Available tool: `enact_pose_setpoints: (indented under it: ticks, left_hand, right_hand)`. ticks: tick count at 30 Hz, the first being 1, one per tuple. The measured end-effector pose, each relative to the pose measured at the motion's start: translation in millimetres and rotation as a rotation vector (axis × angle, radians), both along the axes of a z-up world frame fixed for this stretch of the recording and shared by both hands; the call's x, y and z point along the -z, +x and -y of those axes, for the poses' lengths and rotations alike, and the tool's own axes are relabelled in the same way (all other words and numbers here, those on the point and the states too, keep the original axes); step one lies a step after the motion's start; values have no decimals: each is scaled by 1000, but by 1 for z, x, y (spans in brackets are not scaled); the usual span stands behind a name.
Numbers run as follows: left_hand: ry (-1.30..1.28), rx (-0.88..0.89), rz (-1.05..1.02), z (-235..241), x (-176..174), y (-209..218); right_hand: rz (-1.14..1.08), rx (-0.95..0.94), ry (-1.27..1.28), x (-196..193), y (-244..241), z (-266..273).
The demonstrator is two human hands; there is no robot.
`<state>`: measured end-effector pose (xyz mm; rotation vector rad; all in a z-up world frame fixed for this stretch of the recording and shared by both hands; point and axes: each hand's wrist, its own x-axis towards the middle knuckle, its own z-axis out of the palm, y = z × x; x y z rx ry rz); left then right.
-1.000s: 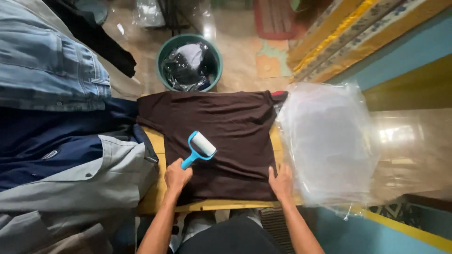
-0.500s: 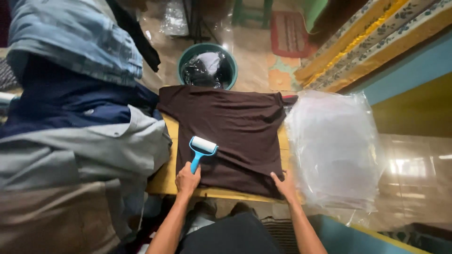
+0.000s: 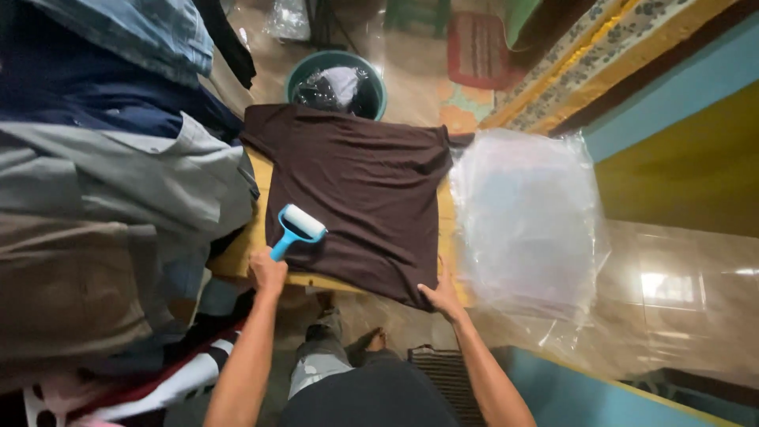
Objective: The person folds a black garment and places it into a clear plastic bag on a wooden table. Then the person lays out a brown t-shirt, uses a lint roller to remove lint from the shirt surface, and continues rolling over the fabric. The scene shows a pile of clothes, a bucket, and plastic bags nearby.
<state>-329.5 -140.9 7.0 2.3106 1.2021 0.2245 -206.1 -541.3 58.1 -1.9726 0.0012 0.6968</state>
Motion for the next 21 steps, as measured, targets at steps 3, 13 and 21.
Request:
enact_pose_setpoints:
  ticks: [3, 13, 21]
  left_hand:
    - [-63, -122, 87, -39, 94, 8]
    - [-422, -164, -67, -46, -43, -4]
    - [-313, -23, -393, -53, -72, -8]
  right_hand:
    - [210, -50, 39, 13, 0, 6]
    - [-594, 252, 581, 104, 38, 59]
    - [-345, -176, -163, 21, 5, 50]
